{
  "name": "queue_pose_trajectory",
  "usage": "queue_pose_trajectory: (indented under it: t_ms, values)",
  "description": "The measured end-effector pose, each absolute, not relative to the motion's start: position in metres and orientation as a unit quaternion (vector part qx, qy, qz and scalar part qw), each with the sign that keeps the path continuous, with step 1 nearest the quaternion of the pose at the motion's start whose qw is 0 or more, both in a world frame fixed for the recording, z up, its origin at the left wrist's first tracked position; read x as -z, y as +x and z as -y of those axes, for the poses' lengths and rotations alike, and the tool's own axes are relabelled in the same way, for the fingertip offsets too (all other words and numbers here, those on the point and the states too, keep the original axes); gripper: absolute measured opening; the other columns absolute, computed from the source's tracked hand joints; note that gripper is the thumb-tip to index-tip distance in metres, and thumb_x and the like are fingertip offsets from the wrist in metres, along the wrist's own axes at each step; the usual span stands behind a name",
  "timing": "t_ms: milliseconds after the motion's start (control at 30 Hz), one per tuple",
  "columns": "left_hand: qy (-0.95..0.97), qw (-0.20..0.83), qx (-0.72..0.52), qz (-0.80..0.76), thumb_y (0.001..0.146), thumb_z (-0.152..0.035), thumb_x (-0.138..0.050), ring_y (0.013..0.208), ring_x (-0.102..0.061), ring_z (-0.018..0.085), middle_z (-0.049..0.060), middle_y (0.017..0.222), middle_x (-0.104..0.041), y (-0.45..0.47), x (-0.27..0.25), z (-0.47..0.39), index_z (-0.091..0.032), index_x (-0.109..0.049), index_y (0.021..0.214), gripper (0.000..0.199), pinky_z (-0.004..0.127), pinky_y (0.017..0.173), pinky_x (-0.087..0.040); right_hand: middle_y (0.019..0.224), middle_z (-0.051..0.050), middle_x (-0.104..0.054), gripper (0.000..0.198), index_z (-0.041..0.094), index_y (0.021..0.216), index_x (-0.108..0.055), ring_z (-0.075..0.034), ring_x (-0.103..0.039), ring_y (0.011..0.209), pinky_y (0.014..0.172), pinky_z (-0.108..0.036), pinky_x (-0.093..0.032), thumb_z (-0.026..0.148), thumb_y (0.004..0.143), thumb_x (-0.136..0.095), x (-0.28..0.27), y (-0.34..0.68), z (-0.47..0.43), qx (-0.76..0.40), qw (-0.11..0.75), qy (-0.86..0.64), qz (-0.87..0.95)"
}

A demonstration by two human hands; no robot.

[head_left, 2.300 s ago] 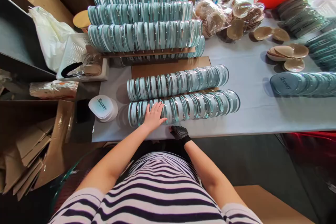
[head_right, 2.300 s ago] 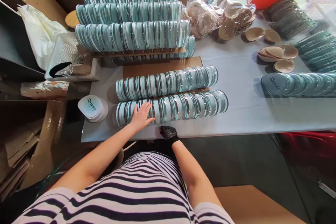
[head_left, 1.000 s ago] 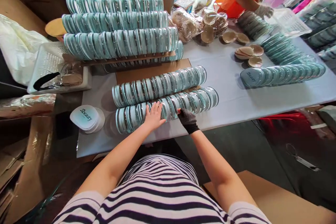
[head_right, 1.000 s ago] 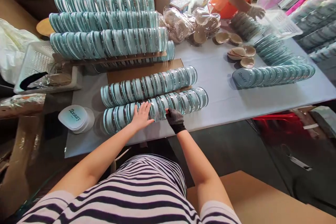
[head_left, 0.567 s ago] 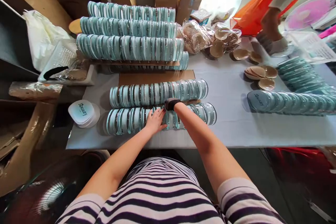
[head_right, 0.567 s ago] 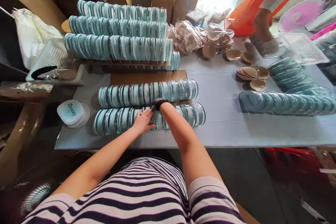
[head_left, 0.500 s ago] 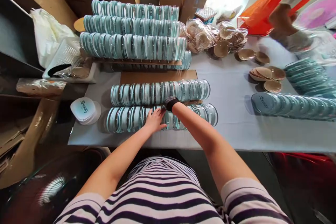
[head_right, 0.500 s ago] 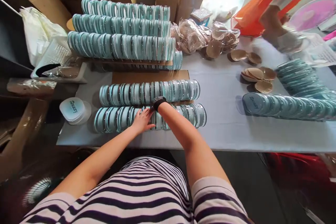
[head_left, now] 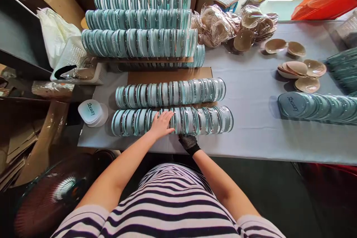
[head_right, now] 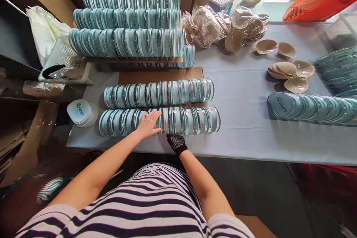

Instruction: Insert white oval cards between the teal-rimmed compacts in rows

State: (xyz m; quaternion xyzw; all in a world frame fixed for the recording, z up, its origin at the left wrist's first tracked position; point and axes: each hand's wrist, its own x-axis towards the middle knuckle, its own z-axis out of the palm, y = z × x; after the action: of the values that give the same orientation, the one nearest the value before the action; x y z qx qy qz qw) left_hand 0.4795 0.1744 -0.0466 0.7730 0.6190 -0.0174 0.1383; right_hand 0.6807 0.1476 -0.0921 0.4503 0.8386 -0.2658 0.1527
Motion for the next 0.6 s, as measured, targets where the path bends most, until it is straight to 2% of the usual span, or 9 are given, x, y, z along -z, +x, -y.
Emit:
queue_pose_trajectory:
  t_ms: [133,233,333,400,467,600]
  values:
    - [0.77,0.141,0.018,-0.621,0.084,-0.051,-0.057,0.147,-0.02,0.027,0.007,0.157,-0.031,0.485,0.042,-0.173,-0.023,-0.025,0.152,0.081,0.054,0.119,-0.012,0.105,-0.011,-0.071,0.041,0.024,0.11,-0.07,-0.026,-0.066,0.096,0.082,-0.034,-0.05,0.041,0.098,-0.034,0.076,0.691,-0.163,0.264,0.114,0.464,-0.838]
    - [0.781,0.126,-0.003,-0.611,0.085,-0.051,-0.055,0.148,-0.013,0.028,0.01,0.159,-0.025,0.504,0.041,-0.175,-0.017,-0.022,0.153,0.084,0.055,0.12,-0.006,0.113,-0.012,-0.068,0.043,0.022,0.12,-0.065,-0.024,-0.065,0.101,0.084,-0.033,-0.048,0.04,0.099,-0.032,0.039,0.701,-0.207,0.216,0.055,0.523,-0.822]
    - [0.8,0.123,-0.006,-0.588,0.087,-0.051,-0.053,0.148,-0.014,0.028,0.01,0.159,-0.024,0.528,0.044,-0.181,-0.017,-0.021,0.153,0.081,0.056,0.119,-0.008,0.116,-0.017,-0.066,0.036,0.014,0.117,-0.066,-0.026,-0.062,0.106,0.088,-0.034,-0.047,0.033,0.093,-0.047,0.007,0.693,-0.27,0.162,0.116,0.55,-0.811]
    - [0.808,0.126,0.002,-0.576,0.088,-0.05,-0.052,0.147,-0.019,0.028,0.009,0.158,-0.026,0.537,0.047,-0.185,-0.02,-0.024,0.153,0.077,0.056,0.119,-0.011,0.109,-0.019,-0.069,0.031,0.008,0.109,-0.069,-0.024,-0.065,0.1,0.087,-0.032,-0.048,0.026,0.091,-0.051,-0.003,0.675,-0.307,0.185,0.2,0.519,-0.81]
    - [0.811,0.125,0.005,-0.571,0.088,-0.05,-0.052,0.146,-0.022,0.028,0.008,0.157,-0.029,0.54,0.051,-0.188,-0.022,-0.027,0.152,0.074,0.056,0.118,-0.012,0.102,-0.017,-0.071,0.028,0.005,0.102,-0.071,-0.021,-0.066,0.093,0.084,-0.03,-0.049,0.022,0.088,-0.053,-0.004,0.655,-0.331,0.213,0.244,0.491,-0.809]
    - [0.81,0.124,-0.007,-0.573,0.087,-0.053,-0.052,0.145,-0.025,0.028,0.009,0.155,-0.033,0.537,0.053,-0.189,-0.02,-0.028,0.151,0.076,0.055,0.118,-0.012,0.105,-0.016,-0.071,0.021,0.011,0.098,-0.073,-0.025,-0.064,0.101,0.091,-0.034,-0.046,0.018,0.083,-0.06,-0.002,0.643,-0.332,0.225,0.218,0.478,-0.821]
